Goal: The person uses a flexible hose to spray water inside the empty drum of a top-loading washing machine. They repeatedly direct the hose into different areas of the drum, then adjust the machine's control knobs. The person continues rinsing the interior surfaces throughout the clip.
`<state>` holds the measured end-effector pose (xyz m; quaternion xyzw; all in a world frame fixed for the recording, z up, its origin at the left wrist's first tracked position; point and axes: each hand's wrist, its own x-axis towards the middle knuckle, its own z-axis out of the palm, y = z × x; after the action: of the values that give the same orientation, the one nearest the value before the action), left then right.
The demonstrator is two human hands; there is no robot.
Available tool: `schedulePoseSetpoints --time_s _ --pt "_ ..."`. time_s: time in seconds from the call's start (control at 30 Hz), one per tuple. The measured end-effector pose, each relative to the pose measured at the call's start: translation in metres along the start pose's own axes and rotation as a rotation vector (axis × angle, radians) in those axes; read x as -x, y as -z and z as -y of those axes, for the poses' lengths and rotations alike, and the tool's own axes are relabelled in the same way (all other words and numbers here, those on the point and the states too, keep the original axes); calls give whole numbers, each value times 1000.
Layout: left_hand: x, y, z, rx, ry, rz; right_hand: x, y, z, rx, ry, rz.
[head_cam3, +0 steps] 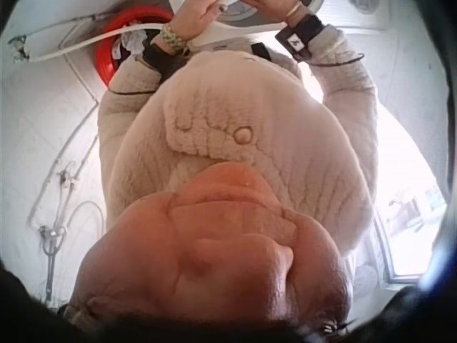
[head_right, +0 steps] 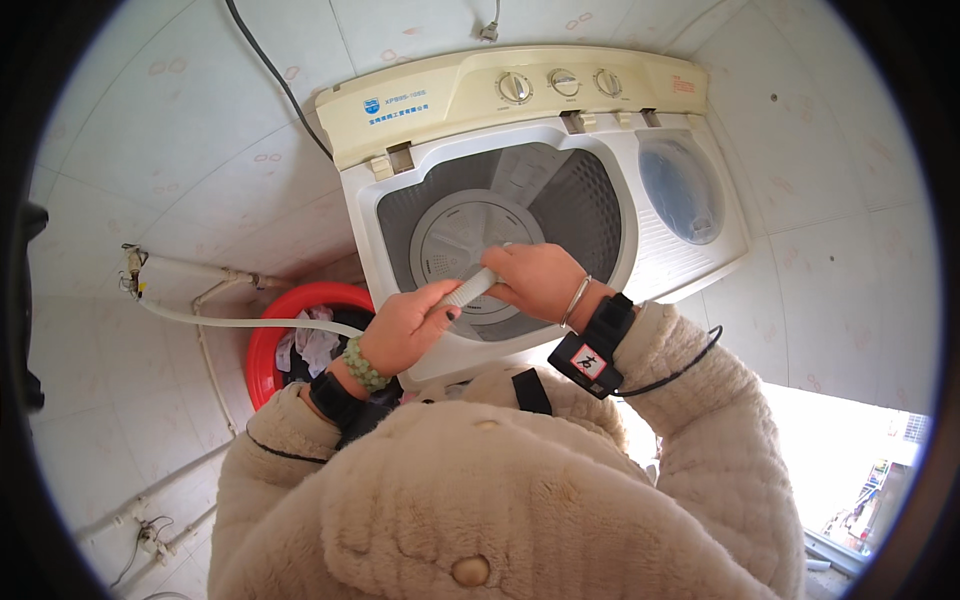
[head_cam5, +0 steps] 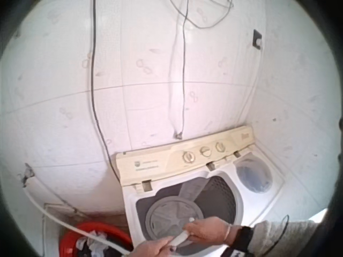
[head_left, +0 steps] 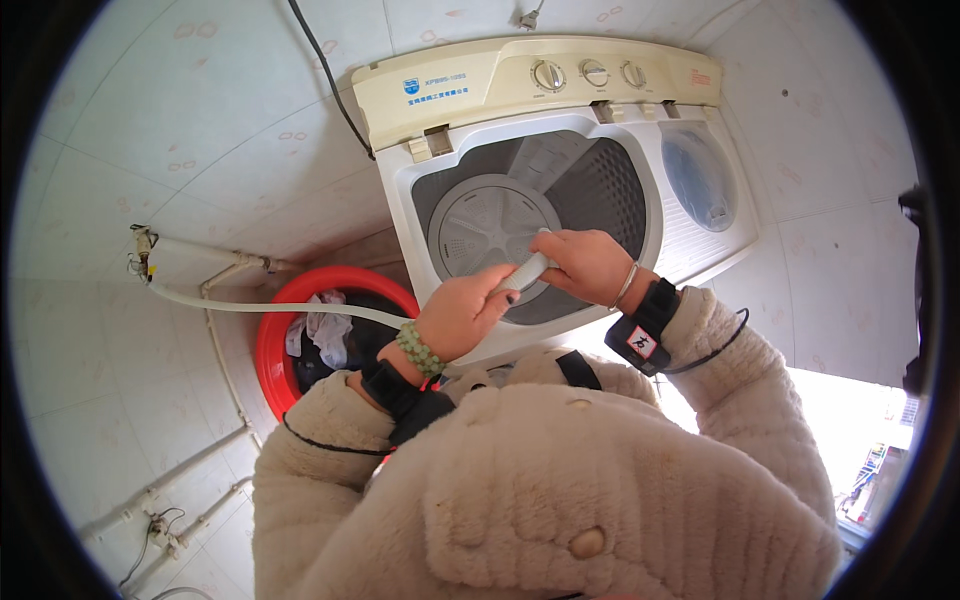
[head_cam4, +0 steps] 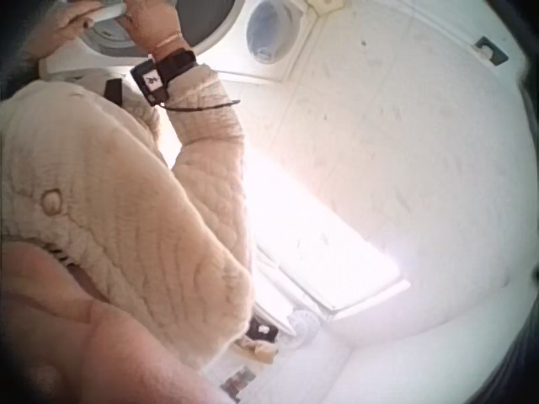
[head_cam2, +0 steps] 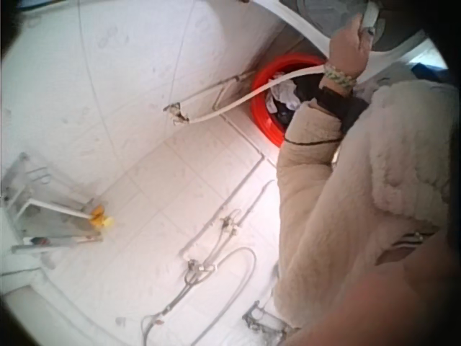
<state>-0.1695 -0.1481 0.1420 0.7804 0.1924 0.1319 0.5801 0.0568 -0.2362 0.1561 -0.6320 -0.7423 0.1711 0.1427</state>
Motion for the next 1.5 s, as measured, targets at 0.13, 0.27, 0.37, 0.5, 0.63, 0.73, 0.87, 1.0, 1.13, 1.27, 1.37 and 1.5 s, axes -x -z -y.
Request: schedulePoseSetpoints --time_s 0.13,0.27,0.37,0.5,0.63,0.73,0.87,1.0,1.13,1.27,1.37,1.5 --pt "7 -5 6 -123 133 -121 -12 12 -40 -126 -59 117" --pt "12 -14 10 -171 229 -205 -40 30 -116 -121 -161 -130" --pt "16 -23 15 -153 254 -260 -73 50 -183 10 -329 -260" --pt "19 -33 21 -168 333 -273 -126 83 -243 255 -496 -154" --pt "21 -38 22 -172 389 -275 -166 99 -262 204 -707 36" --pt "22 -38 22 -149 377 -305 -178 98 -265 155 -773 67" --pt "23 -36 25 -171 336 -340 -181 101 -275 381 -499 215" --pt "24 -35 29 -149 339 -339 -183 104 -285 558 -270 338" --pt "25 -35 31 -138 317 -360 -182 105 -285 537 -327 290" --pt "25 -37 32 -164 308 -351 -178 110 -279 584 -255 315" --pt "28 -37 31 -197 319 -341 -179 107 -277 580 -270 283" --pt "34 -37 30 -234 355 -328 -180 101 -289 293 -580 174"
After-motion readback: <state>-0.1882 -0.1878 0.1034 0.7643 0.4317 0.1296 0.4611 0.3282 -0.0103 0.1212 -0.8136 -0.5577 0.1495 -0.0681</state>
